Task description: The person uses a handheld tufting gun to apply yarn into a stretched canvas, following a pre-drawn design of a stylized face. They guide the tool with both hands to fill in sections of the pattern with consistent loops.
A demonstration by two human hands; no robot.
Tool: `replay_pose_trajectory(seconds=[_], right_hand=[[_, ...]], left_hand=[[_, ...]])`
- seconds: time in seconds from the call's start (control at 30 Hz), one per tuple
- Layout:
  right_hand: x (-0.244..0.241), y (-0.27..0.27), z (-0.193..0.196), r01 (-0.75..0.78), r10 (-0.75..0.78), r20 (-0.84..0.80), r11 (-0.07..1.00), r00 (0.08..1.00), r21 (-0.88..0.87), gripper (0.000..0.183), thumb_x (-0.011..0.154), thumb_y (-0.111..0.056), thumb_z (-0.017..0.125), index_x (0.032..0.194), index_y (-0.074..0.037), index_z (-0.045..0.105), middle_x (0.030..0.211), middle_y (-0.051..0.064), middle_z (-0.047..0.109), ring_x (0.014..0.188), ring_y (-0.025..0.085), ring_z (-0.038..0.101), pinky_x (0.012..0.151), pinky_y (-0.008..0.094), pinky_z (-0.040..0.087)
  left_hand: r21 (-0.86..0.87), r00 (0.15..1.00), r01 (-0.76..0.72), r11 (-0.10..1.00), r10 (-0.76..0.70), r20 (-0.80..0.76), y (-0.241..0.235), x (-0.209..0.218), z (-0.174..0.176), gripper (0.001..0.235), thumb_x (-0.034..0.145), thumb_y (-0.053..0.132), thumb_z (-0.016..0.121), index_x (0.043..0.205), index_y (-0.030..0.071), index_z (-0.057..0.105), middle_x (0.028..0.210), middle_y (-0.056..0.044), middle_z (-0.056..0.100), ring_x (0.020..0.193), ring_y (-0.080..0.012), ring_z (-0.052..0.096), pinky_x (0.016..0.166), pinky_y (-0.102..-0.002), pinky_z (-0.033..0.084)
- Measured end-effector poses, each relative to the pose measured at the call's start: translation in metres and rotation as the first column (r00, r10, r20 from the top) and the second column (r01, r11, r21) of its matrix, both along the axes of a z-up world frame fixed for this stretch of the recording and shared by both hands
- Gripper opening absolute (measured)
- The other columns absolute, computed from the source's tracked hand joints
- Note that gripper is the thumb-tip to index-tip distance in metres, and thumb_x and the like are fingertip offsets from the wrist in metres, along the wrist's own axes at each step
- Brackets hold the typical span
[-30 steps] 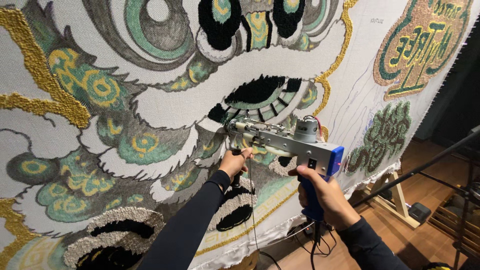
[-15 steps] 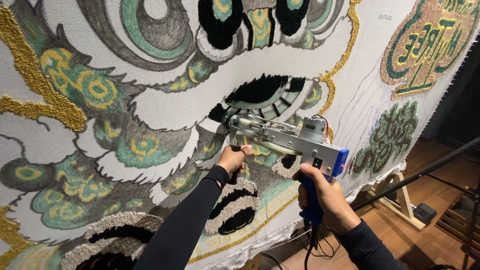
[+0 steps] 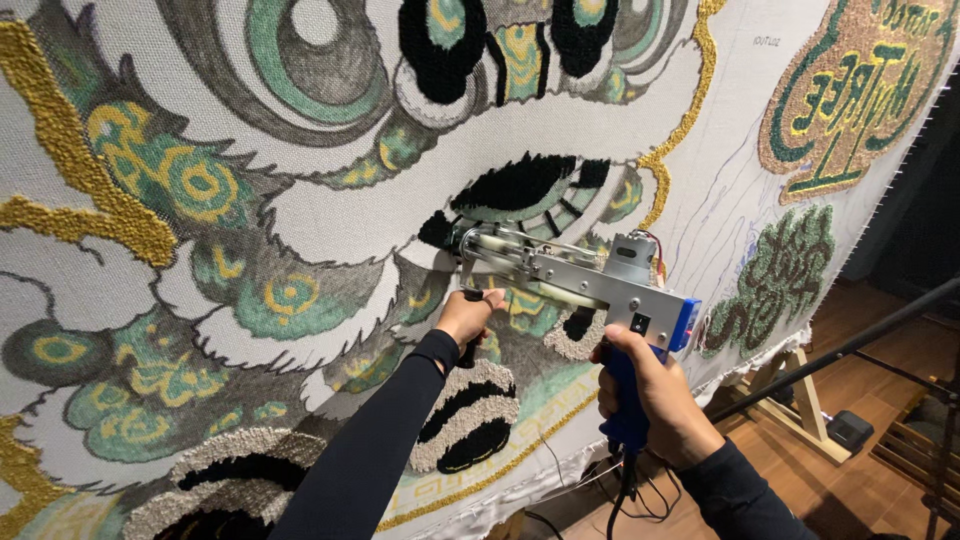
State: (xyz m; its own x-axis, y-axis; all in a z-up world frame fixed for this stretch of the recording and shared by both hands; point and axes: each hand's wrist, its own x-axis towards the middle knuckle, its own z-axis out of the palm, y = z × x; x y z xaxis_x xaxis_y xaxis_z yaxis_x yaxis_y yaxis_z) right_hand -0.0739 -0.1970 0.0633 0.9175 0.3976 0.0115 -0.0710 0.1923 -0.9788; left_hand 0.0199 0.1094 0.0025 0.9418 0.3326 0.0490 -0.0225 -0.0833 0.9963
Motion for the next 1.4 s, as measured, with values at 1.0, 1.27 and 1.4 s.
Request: replay_pose_trajectory(seconds=[1.0,1.27,1.4], right_hand=[[0.003,-0.006,0.004,-0.039,0.043,-0.094,0.998,0.995,0.039,0.049,0.087,-0.048,0.063,0.096,-0.001,0.069,0.057,0.004,0.046,0.049,0.019,0.047,0.051,0.034,0.04],[0.022,-0.03,-0.008,-0.098,0.103,-0.062,0.992,0.993,0.083,0.045,0.092,-0.049,0.062,0.093,-0.004,0.058,0.056,0.004,0.047,0.047,0.018,0.047,0.048,0.034,0.04],[0.03,-0.052,-0.009,-0.163,0.166,-0.035,0.984,0.986,0.07,0.047,0.091,-0.05,0.057,0.098,-0.006,0.07,0.053,0.002,0.045,0.045,0.014,0.044,0.046,0.031,0.037]], left_hand=[[0.033,0.999,0.014,0.999,-0.013,-0.044,-0.008,-0.006,0.019,0.043,0.098,0.035,0.064,0.134,0.012,0.069,0.114,-0.001,0.078,0.05,-0.0113,0.05,0.047,-0.03,0.045],[-0.069,0.995,0.103,0.992,-0.103,0.006,-0.028,-0.012,0.016,0.059,0.089,0.037,0.073,0.143,0.017,0.06,0.135,-0.004,0.067,0.067,-0.0117,0.071,0.05,-0.027,0.043],[-0.097,0.986,0.147,0.984,-0.138,0.094,-0.047,-0.005,0.005,0.069,0.09,0.036,0.075,0.149,0.013,0.048,0.139,-0.006,0.066,0.07,-0.0099,0.07,0.052,-0.025,0.041]])
